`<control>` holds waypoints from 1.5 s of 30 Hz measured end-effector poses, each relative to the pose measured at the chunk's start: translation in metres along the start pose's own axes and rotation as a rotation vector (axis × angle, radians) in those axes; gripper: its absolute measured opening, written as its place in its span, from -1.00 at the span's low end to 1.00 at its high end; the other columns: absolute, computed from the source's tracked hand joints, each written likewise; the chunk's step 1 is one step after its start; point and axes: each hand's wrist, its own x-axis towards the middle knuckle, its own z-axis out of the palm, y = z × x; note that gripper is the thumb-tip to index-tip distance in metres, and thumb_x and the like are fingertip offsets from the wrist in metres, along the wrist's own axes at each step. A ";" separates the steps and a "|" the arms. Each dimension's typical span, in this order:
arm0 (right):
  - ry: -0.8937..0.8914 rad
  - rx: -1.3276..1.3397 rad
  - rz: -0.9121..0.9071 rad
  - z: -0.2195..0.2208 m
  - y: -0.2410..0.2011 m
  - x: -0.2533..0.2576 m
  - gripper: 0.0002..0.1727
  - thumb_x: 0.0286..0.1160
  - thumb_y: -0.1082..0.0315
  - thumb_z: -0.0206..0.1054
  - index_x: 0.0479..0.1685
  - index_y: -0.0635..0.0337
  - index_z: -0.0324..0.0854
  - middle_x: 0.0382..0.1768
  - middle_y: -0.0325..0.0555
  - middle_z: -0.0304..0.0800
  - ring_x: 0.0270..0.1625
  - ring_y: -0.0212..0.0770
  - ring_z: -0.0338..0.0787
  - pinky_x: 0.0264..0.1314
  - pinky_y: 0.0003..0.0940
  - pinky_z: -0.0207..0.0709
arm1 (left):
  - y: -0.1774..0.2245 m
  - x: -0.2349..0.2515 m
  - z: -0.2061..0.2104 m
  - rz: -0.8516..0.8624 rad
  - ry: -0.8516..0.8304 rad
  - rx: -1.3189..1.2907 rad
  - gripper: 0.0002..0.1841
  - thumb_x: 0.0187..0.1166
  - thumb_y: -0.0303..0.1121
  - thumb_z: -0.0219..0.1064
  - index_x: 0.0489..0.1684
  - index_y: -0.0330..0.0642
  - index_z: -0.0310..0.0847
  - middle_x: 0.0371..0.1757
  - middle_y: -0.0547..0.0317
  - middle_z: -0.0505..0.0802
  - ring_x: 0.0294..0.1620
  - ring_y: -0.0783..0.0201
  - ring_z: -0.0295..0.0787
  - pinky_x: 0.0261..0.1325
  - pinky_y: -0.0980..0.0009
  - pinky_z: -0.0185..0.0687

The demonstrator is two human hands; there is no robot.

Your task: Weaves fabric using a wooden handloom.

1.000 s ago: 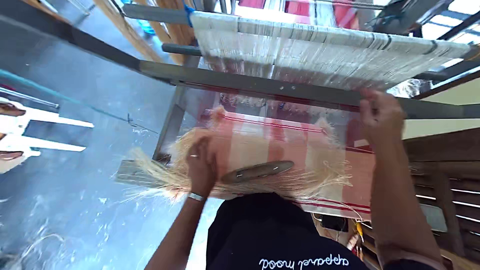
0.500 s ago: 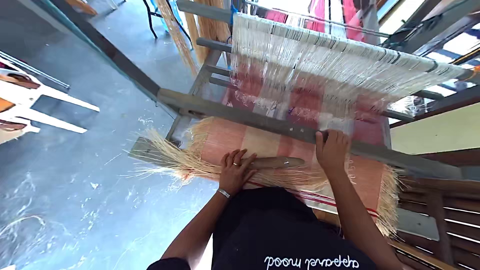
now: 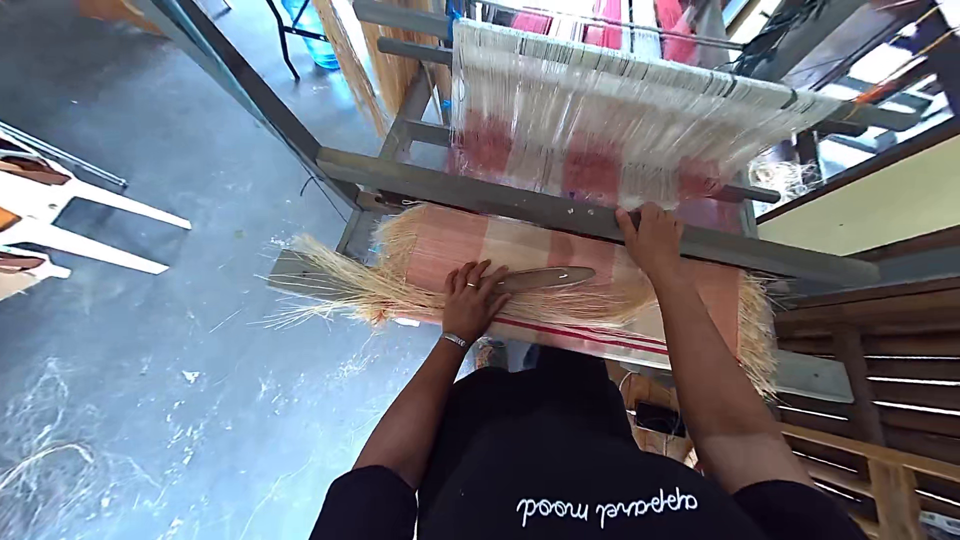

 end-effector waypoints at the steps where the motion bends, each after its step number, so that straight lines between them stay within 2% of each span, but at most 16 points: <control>1: -0.014 0.003 0.004 -0.002 0.000 0.002 -0.22 0.78 -0.26 -0.02 0.26 0.42 0.59 0.26 0.41 0.67 0.44 0.43 0.57 0.58 0.43 0.21 | 0.000 0.000 0.000 -0.002 0.004 -0.004 -0.46 0.72 0.31 -0.01 0.63 0.55 0.46 0.70 0.25 0.54 0.77 0.04 0.29 0.74 -0.17 0.07; 6: -0.009 -0.004 0.014 0.003 0.005 0.004 -0.21 0.76 -0.29 -0.03 0.29 0.37 0.58 0.29 0.36 0.68 0.48 0.37 0.56 0.64 0.36 0.17 | -0.003 -0.001 0.004 -0.007 0.030 0.002 -0.46 0.71 0.33 -0.02 0.61 0.54 0.49 0.67 0.30 0.57 0.73 0.07 0.34 0.72 -0.14 0.11; 16: -0.097 0.011 -0.055 -0.001 0.019 0.007 -0.23 0.74 -0.32 -0.02 0.39 0.25 0.56 0.37 0.22 0.67 0.51 0.25 0.57 0.66 0.28 0.20 | -0.004 0.000 0.006 -0.025 0.000 0.028 -0.41 0.67 0.37 -0.03 0.63 0.52 0.46 0.69 0.32 0.54 0.76 0.08 0.29 0.73 -0.12 0.07; 20: -0.105 0.023 -0.067 -0.003 0.017 0.006 -0.23 0.76 -0.29 -0.01 0.44 0.29 0.54 0.41 0.25 0.64 0.55 0.27 0.53 0.69 0.29 0.16 | -0.003 0.003 0.004 -0.032 -0.036 0.042 -0.39 0.67 0.37 -0.05 0.65 0.50 0.46 0.67 0.25 0.56 0.74 0.00 0.31 0.71 -0.20 0.07; 24: -0.102 -0.003 -0.076 0.001 0.018 0.006 -0.21 0.76 -0.31 -0.06 0.43 0.29 0.51 0.38 0.26 0.64 0.54 0.27 0.53 0.68 0.28 0.15 | -0.001 0.001 0.003 -0.041 -0.037 0.059 -0.40 0.68 0.33 -0.02 0.67 0.47 0.44 0.68 0.27 0.55 0.73 0.03 0.31 0.71 -0.15 0.07; 31: -0.015 -0.023 -0.086 0.006 0.016 0.005 -0.13 0.70 -0.41 -0.10 0.28 0.32 0.56 0.24 0.27 0.69 0.43 0.29 0.59 0.61 0.28 0.18 | -0.001 0.000 0.003 -0.044 -0.044 0.067 -0.40 0.68 0.34 -0.04 0.68 0.50 0.41 0.70 0.32 0.51 0.76 0.09 0.27 0.74 -0.11 0.05; 38: 0.294 -0.019 -0.062 0.037 0.017 0.005 -0.27 0.73 -0.32 -0.05 0.05 0.23 0.67 0.02 0.16 0.80 0.23 0.22 0.71 0.55 0.22 0.27 | -0.002 0.000 0.005 -0.057 -0.037 0.068 -0.42 0.68 0.35 -0.03 0.66 0.56 0.42 0.71 0.37 0.52 0.76 0.11 0.27 0.75 -0.10 0.04; 41: 0.294 -0.063 -0.070 0.040 0.019 0.022 -0.27 0.73 -0.30 -0.07 -0.01 0.23 0.70 0.00 0.16 0.83 0.20 0.23 0.75 0.48 0.26 0.34 | -0.003 0.000 0.007 -0.058 -0.019 0.049 -0.43 0.67 0.34 0.01 0.63 0.55 0.46 0.70 0.37 0.53 0.77 0.11 0.26 0.75 -0.10 0.03; 45: 0.253 -0.081 -0.017 0.040 0.022 0.065 -0.20 0.71 -0.37 -0.12 0.06 0.23 0.69 0.10 0.15 0.82 0.30 0.20 0.72 0.56 0.26 0.28 | -0.002 0.002 0.006 -0.046 0.000 0.066 -0.44 0.67 0.34 0.01 0.63 0.55 0.46 0.68 0.34 0.55 0.74 0.09 0.31 0.73 -0.12 0.06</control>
